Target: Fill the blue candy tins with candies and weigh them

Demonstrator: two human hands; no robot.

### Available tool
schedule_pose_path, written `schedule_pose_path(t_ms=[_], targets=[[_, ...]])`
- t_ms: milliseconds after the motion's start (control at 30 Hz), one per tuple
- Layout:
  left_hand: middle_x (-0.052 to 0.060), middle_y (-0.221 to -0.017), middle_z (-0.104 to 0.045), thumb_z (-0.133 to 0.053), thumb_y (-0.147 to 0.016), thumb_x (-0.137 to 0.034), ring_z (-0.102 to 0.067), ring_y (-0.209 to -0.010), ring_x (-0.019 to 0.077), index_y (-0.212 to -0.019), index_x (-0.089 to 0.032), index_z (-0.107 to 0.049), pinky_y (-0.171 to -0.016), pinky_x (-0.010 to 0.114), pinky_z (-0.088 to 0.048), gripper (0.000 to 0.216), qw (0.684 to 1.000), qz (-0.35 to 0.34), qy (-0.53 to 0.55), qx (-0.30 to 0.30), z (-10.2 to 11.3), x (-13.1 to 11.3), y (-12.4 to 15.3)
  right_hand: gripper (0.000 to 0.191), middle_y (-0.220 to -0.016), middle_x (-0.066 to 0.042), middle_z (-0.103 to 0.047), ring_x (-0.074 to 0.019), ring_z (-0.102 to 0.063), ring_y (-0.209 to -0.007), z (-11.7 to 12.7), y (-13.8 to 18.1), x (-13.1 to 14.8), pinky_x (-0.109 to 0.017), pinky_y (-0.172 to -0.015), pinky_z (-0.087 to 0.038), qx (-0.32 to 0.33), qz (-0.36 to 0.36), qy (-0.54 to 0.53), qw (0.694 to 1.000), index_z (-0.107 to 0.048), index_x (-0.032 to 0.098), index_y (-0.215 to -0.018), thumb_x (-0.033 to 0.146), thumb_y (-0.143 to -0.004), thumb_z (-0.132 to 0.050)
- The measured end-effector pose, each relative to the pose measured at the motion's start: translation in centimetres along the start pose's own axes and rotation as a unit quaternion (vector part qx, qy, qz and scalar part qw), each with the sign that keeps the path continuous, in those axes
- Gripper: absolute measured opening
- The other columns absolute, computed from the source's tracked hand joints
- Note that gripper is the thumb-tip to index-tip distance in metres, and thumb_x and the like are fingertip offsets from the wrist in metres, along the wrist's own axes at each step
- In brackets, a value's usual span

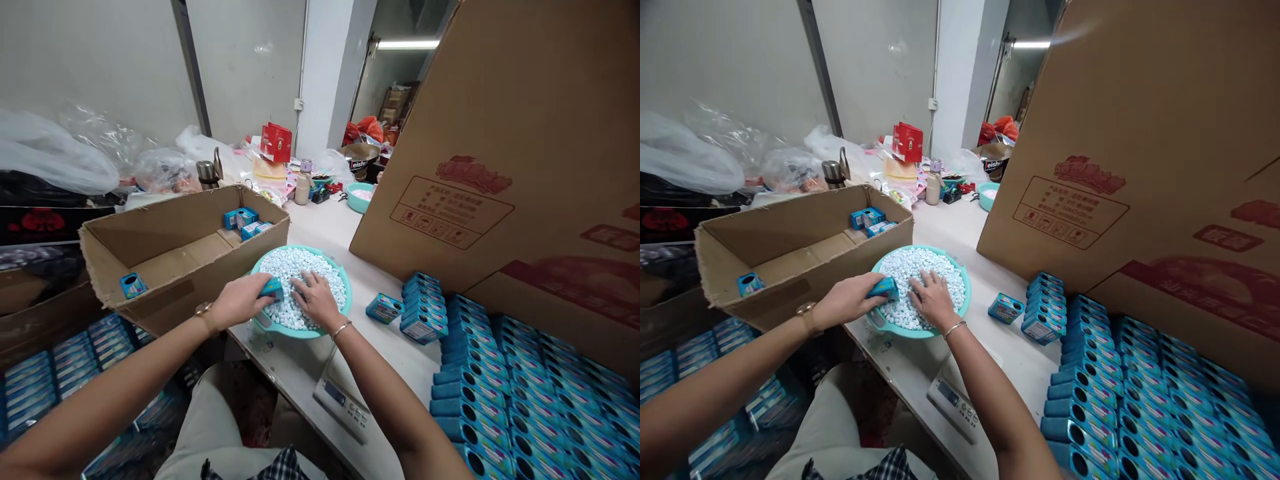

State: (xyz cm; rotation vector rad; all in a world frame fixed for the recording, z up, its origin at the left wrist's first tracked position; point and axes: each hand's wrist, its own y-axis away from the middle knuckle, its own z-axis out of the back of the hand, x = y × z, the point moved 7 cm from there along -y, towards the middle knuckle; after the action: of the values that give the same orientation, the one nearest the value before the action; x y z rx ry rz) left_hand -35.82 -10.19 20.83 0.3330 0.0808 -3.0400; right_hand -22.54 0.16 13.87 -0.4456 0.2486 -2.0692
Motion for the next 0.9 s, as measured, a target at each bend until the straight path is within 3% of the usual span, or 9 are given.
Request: schedule_pose_path(t_ms=[133,267,400,500,600,733,900], targets=[[0.013,-0.115,-0.067,-0.055,-0.088,-0.033,-0.063,-0.107,0.0323,-0.11,-0.019,-0.056,-0.081,0.036,-0.046,0.026,0.997,-0.008,-0.06,0.054,-0.9,-1.6,-3.0,0.042,-0.141,-0.014,-0.052,-0.0308,-0.042,-0.132,-0.3,-1.0,-1.2,-0.052,-0.109,-0.032,-0.049,-0.016,-0.045,0.998,-0.056,0.026,-0.134,0.042,-0.099,-0.04],[0.014,-0.112,-0.068,-0.055,-0.088,-0.036,-0.065,-0.102,0.0314,-0.109,-0.019,-0.057,-0.079,0.035,-0.046,0.027,0.997,-0.005,-0.056,0.061,-1.5,-1.9,-4.8,0.045,-0.138,-0.015,-0.054,-0.0315,-0.044,-0.129,-0.6,-2.1,-3.5,-0.052,-0.108,-0.031,-0.088,-0.083,-0.095,0.988,-0.055,0.023,-0.136,0.043,-0.095,-0.048],[0.015,-0.107,-0.069,-0.055,-0.087,-0.039,-0.066,-0.098,0.0316,-0.108,-0.018,-0.056,-0.078,0.035,-0.045,0.029,0.998,0.009,-0.049,0.048,-2.4,-2.1,-5.9,0.04,-0.121,-0.013,-0.064,-0.0258,-0.053,-0.116,-0.6,-3.4,-5.5,-0.042,-0.103,-0.036,-0.115,-0.148,-0.192,0.963,-0.063,0.02,-0.125,0.04,-0.096,-0.043],[0.016,-0.104,-0.07,-0.055,-0.087,-0.039,-0.066,-0.098,0.0332,-0.106,-0.017,-0.056,-0.078,0.036,-0.044,0.029,0.998,0.023,-0.043,0.028,-3.1,-2.6,-6.8,0.04,-0.096,-0.007,-0.07,-0.0221,-0.058,-0.097,-0.6,-4.1,-6.5,-0.034,-0.092,-0.041,-0.139,-0.181,-0.282,0.932,-0.073,0.02,-0.096,0.044,-0.095,-0.04],[0.016,-0.101,-0.07,-0.056,-0.086,-0.04,-0.067,-0.096,0.0329,-0.105,-0.017,-0.056,-0.077,0.036,-0.044,0.03,0.999,0.034,-0.027,0.008,-3.6,-3.0,-7.6,0.042,-0.072,-0.001,-0.064,-0.0194,-0.056,-0.078,-1.2,-4.3,-7.3,-0.029,-0.076,-0.042,-0.154,-0.225,-0.401,0.875,-0.068,0.019,-0.07,0.051,-0.088,-0.048],[0.014,-0.102,-0.071,-0.055,-0.086,-0.042,-0.067,-0.094,0.0315,-0.105,-0.018,-0.057,-0.075,0.034,-0.043,0.03,0.999,0.046,0.006,-0.023,-3.6,-2.9,-7.6,0.035,-0.071,0.0,-0.063,-0.0169,-0.054,-0.073,-1.6,-4.7,-7.7,-0.027,-0.071,-0.041,-0.177,-0.243,-0.511,0.805,-0.066,0.018,-0.069,0.051,-0.078,-0.06],[0.011,-0.1,-0.071,-0.053,-0.088,-0.044,-0.066,-0.094,0.0293,-0.109,-0.019,-0.058,-0.074,0.033,-0.043,0.033,0.995,0.06,0.058,-0.055,-3.2,-2.1,-6.9,0.041,-0.075,-0.004,-0.067,-0.0181,-0.058,-0.074,-1.3,-5.5,-8.0,-0.03,-0.073,-0.044,-0.18,-0.264,-0.542,0.777,-0.066,0.017,-0.073,0.057,-0.077,-0.058]])
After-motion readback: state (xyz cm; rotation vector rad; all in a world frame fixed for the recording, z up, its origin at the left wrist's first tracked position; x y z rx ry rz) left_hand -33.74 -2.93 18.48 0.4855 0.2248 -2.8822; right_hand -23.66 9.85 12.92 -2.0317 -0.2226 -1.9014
